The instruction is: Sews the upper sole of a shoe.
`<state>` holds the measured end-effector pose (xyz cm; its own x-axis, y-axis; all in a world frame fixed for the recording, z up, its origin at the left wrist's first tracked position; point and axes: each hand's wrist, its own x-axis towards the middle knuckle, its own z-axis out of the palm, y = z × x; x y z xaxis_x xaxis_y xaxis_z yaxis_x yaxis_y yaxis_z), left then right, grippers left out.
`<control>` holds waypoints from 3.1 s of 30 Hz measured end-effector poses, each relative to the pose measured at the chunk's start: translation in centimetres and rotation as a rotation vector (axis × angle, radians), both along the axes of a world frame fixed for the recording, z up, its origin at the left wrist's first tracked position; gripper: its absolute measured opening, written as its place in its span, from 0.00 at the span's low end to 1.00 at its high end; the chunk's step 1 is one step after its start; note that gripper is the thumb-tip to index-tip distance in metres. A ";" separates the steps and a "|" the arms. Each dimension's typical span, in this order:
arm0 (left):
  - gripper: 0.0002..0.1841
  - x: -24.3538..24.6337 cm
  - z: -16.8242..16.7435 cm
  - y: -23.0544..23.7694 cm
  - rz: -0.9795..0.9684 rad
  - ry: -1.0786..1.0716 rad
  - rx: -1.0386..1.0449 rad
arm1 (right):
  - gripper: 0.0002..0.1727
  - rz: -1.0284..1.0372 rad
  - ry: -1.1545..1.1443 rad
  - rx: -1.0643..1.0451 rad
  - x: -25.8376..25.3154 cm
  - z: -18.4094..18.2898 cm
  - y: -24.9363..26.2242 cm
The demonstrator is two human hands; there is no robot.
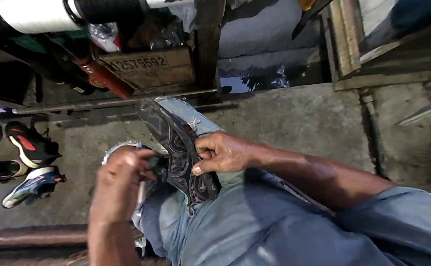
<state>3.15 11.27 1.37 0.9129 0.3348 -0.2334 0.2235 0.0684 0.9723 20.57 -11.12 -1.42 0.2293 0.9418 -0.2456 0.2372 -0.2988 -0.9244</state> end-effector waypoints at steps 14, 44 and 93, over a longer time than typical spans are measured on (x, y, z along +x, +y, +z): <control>0.08 0.7 -0.9 -5.3 -0.001 -0.083 -0.094 | 0.17 -0.219 -0.183 0.255 -2.1 -1.4 -5.1; 0.06 1.6 -1.0 -6.7 0.025 -0.081 -0.003 | 0.17 -0.063 -0.580 0.226 -1.2 3.6 -3.8; 0.06 2.1 -1.8 -7.8 -0.064 -0.159 0.379 | 0.04 0.363 -0.811 -0.240 0.7 8.9 0.9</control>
